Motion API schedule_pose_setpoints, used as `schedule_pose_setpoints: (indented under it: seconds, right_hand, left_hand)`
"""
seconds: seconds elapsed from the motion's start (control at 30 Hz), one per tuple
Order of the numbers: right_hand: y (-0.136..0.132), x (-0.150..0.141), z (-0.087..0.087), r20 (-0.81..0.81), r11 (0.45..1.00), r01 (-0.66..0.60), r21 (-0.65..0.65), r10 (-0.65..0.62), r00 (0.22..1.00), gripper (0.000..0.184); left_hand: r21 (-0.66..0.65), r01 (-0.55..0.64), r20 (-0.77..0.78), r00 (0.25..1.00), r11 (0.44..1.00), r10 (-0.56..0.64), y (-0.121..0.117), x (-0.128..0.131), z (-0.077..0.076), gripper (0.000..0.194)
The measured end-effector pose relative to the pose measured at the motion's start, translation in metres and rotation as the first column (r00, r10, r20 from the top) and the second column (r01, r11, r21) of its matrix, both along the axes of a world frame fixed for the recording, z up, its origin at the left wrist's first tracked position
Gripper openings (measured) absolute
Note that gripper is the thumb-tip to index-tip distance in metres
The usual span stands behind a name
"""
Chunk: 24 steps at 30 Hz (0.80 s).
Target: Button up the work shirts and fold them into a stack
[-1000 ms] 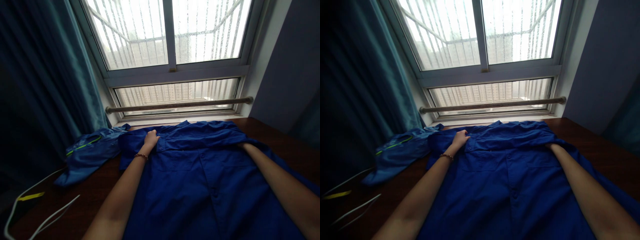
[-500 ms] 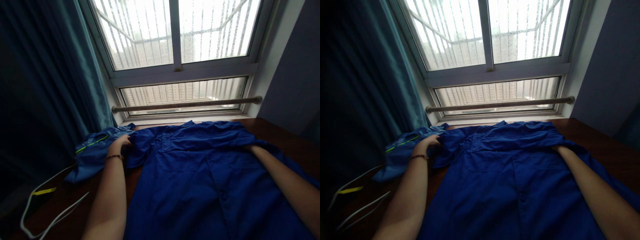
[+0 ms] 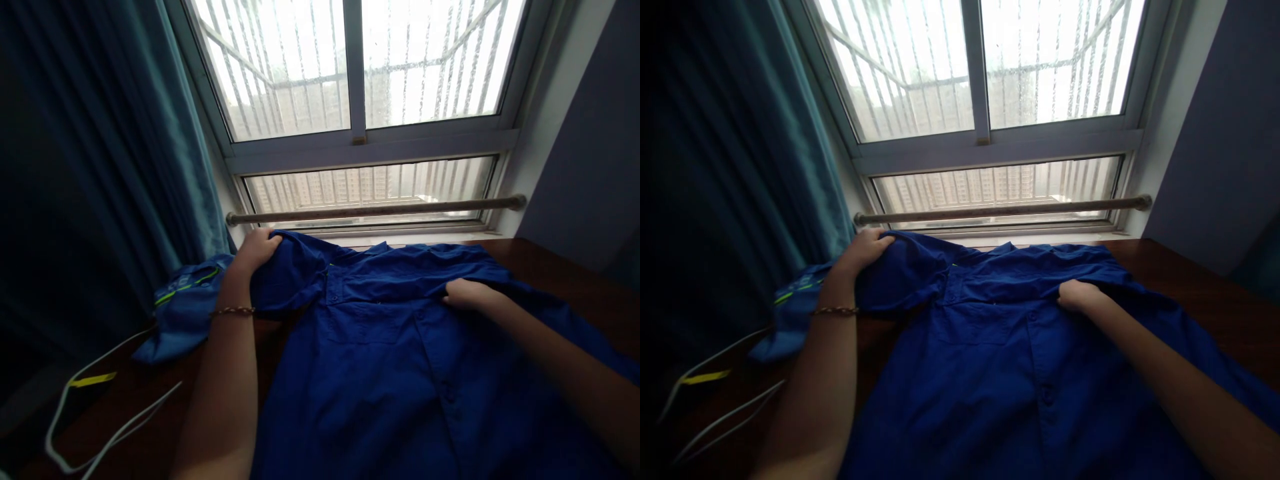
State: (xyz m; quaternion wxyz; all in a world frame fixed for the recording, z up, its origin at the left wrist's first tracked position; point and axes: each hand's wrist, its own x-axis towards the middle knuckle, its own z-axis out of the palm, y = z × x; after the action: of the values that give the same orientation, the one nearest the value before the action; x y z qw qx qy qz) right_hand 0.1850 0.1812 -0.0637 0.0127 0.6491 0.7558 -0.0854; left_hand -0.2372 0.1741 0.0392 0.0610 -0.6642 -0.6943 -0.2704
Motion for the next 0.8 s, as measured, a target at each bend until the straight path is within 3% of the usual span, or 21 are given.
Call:
schedule_pose_setpoints:
  seconds: [0.07, 0.13, 0.2, 0.23, 0.3, 0.37, 0.4, 0.5, 0.57, 0.63, 0.73, 0.8]
  right_hand:
    - [-0.017, -0.024, 0.007, -0.051, 0.977, -0.203, -0.063, 0.2, 0.978, 0.029]
    - [-0.037, -0.046, 0.015, -0.172, 0.907, -0.421, -0.027, 0.411, 0.895, 0.038]
    - [-0.053, -0.062, 0.02, -0.199, 0.865, -0.5, 0.036, 0.496, 0.845, 0.041]
    - [-0.058, -0.066, 0.02, -0.167, 0.865, -0.499, 0.056, 0.501, 0.849, 0.041]
    - [-0.058, -0.068, 0.015, -0.053, 0.88, -0.469, 0.073, 0.473, 0.88, 0.04]
    - [-0.052, -0.065, 0.006, 0.057, 0.897, -0.436, 0.076, 0.432, 0.9, 0.039]
    - [-0.047, -0.063, 0.001, 0.095, 0.902, -0.426, 0.076, 0.419, 0.903, 0.038]
    - [-0.039, -0.061, -0.009, 0.123, 0.89, -0.446, 0.091, 0.434, 0.892, 0.036]
    - [-0.039, -0.062, -0.011, 0.115, 0.874, -0.477, 0.096, 0.466, 0.877, 0.035]
    - [-0.041, -0.064, -0.011, 0.114, 0.864, -0.496, 0.088, 0.486, 0.867, 0.032]
    - [-0.045, -0.066, -0.01, 0.114, 0.862, -0.503, 0.07, 0.494, 0.862, 0.03]
    - [-0.046, -0.066, -0.009, 0.106, 0.865, -0.498, 0.059, 0.491, 0.865, 0.029]
  left_hand:
    - [-0.13, 0.217, 0.174, 0.966, 0.967, -0.194, -0.01, 0.027, 0.002, 0.033]
    - [-0.26, 0.478, 0.362, 0.854, 0.839, -0.375, -0.023, 0.049, 0.004, 0.042]
    - [-0.343, 0.643, 0.476, 0.747, 0.685, -0.464, -0.034, 0.061, 0.007, 0.05]
    - [-0.367, 0.668, 0.488, 0.73, 0.647, -0.478, -0.037, 0.062, 0.009, 0.052]
    - [-0.417, 0.609, 0.431, 0.786, 0.674, -0.444, -0.038, 0.053, 0.01, 0.05]
    - [-0.516, 0.449, 0.32, 0.891, 0.729, -0.323, -0.03, 0.037, 0.007, 0.048]
    - [-0.579, 0.36, 0.266, 0.931, 0.731, -0.248, -0.024, 0.028, 0.003, 0.049]
    - [-0.736, 0.209, 0.221, 0.973, 0.644, -0.063, -0.003, 0.004, -0.018, 0.062]
    - [-0.785, 0.172, 0.244, 0.969, 0.595, 0.043, 0.012, -0.004, -0.039, 0.072]
    - [-0.801, 0.14, 0.25, 0.962, 0.581, 0.113, 0.025, -0.005, -0.061, 0.072]
    - [-0.752, 0.197, 0.319, 0.944, 0.629, 0.085, 0.036, 0.0, -0.088, 0.047]
    - [-0.712, 0.262, 0.379, 0.924, 0.651, 0.042, 0.038, 0.004, -0.095, 0.031]
